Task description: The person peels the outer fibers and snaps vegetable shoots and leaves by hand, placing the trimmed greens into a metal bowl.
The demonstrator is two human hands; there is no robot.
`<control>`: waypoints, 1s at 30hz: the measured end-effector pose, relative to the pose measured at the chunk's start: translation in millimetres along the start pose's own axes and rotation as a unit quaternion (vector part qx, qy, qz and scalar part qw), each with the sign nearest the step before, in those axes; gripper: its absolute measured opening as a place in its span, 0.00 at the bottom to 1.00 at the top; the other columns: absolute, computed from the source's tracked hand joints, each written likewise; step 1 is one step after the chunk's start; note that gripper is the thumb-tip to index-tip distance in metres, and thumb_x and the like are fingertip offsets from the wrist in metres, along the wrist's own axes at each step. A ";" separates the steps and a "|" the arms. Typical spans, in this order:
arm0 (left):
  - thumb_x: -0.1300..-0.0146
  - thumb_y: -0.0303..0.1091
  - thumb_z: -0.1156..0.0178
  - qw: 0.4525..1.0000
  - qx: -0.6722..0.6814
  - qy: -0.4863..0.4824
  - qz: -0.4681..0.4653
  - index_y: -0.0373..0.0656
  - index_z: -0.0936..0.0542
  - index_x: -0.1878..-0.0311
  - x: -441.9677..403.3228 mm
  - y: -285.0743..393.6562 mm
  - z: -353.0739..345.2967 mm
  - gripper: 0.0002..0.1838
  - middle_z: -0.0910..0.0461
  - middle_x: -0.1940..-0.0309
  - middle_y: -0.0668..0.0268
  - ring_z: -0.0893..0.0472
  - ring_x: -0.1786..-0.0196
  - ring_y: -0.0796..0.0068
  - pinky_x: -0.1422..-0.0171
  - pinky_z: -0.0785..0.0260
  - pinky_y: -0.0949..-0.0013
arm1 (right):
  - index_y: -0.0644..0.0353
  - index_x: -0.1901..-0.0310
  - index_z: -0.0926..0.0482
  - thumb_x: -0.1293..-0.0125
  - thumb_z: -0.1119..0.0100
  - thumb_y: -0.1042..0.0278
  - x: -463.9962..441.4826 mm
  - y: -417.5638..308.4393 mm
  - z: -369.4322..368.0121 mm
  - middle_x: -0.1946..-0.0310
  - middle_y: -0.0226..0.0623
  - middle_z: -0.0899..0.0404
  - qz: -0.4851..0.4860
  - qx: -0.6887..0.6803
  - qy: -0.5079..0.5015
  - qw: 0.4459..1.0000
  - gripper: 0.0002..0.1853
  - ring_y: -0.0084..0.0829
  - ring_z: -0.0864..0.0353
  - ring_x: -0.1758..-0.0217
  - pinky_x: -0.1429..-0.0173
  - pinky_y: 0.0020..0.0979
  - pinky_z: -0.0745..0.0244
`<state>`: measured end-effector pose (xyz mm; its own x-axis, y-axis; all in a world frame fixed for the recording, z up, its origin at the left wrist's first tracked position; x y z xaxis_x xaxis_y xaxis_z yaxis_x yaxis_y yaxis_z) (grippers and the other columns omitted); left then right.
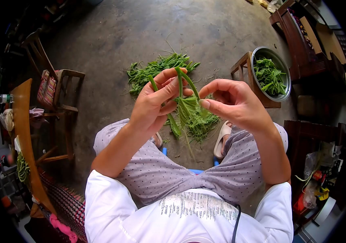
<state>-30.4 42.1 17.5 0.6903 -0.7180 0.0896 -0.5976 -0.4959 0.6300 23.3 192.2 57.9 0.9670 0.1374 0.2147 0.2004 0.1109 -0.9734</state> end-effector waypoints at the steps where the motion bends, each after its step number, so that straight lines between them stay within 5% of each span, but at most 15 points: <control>1: 0.31 0.31 0.46 1.000 0.000 0.000 0.000 0.42 0.25 0.45 0.1 0.5 0.3 0.14 0.20 0.62 0.67 0.19 0.60 0.85 0.82 0.44 0.88 | 0.65 0.61 0.20 0.38 0.37 0.68 -0.5 2.2 -0.3 0.82 0.17 0.34 -0.016 -0.003 -0.015 1.000 0.09 0.09 0.41 0.80 0.78 0.18 0.49; 6: 0.31 0.31 0.46 0.999 -0.032 0.032 0.000 0.42 0.25 0.45 0.6 8.7 -3.9 0.13 0.20 0.62 0.66 0.18 0.60 0.82 0.84 0.46 0.87 | 0.64 0.59 0.22 0.37 0.38 0.68 1.7 -0.6 1.1 0.75 0.16 0.32 -0.076 -0.123 -0.049 0.988 0.10 0.06 0.39 0.76 0.75 0.13 0.48; 11: 0.29 0.31 0.48 0.990 -0.110 0.058 -0.060 0.36 0.26 0.45 4.1 14.3 -6.7 0.13 0.20 0.62 0.64 0.18 0.64 0.83 0.85 0.51 0.87 | 0.63 0.59 0.22 0.37 0.37 0.65 4.5 0.1 9.3 0.75 0.16 0.33 -0.100 -0.095 -0.038 0.990 0.11 0.07 0.39 0.76 0.74 0.13 0.47; 14: 0.30 0.31 0.47 0.983 -0.157 0.027 -0.093 0.36 0.25 0.47 4.4 14.4 -8.6 0.13 0.20 0.62 0.64 0.19 0.63 0.83 0.84 0.51 0.86 | 0.64 0.59 0.22 0.37 0.37 0.66 3.9 1.2 5.4 0.74 0.16 0.31 -0.074 -0.078 -0.055 0.993 0.11 0.06 0.38 0.75 0.73 0.12 0.48; 19: 0.31 0.30 0.46 0.956 -0.259 0.021 -0.133 0.34 0.24 0.49 5.3 13.4 -17.3 0.11 0.19 0.60 0.63 0.20 0.63 0.84 0.80 0.44 0.86 | 0.65 0.61 0.20 0.36 0.37 0.70 3.9 -17.8 9.7 0.78 0.15 0.33 0.084 -0.013 0.077 0.993 0.08 0.08 0.40 0.78 0.75 0.15 0.48; 21: 0.33 0.26 0.44 0.926 -0.312 0.008 -0.213 0.34 0.23 0.50 5.4 14.3 -18.4 0.10 0.19 0.60 0.63 0.20 0.63 0.84 0.74 0.35 0.84 | 0.66 0.62 0.19 0.38 0.36 0.73 4.7 -17.1 5.2 0.78 0.18 0.32 0.094 -0.022 0.095 0.991 0.06 0.08 0.40 0.78 0.75 0.16 0.47; 25: 0.35 0.23 0.42 0.890 -0.392 0.037 -0.231 0.35 0.22 0.52 10.8 20.1 -27.1 0.10 0.19 0.60 0.65 0.20 0.63 0.83 0.68 0.31 0.84 | 0.63 0.63 0.16 0.42 0.35 0.76 8.4 -30.0 -2.1 0.75 0.26 0.29 0.175 0.084 0.163 0.967 0.05 0.11 0.38 0.78 0.76 0.19 0.45; 30: 0.43 0.20 0.37 0.744 -0.586 0.091 -0.309 0.41 0.18 0.56 20.2 31.4 -42.2 0.11 0.17 0.68 0.63 0.18 0.66 0.77 0.68 0.29 0.76 | 0.62 0.64 0.16 0.44 0.35 0.78 12.9 -42.6 -5.0 0.78 0.29 0.28 0.199 0.187 0.219 0.937 0.05 0.15 0.34 0.80 0.77 0.21 0.41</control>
<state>-18.1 32.7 71.6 0.7930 -0.3989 -0.4604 0.5487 0.1393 0.8244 28.1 184.3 101.7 0.9421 -0.1661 -0.2914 -0.1793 0.4852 -0.8559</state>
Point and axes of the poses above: each hand's wrist, its own x-axis away from the middle knuckle, its own z-axis out of the back of the hand, y = z × x, the point moved 6 cm from there along -x, towards the middle knuckle
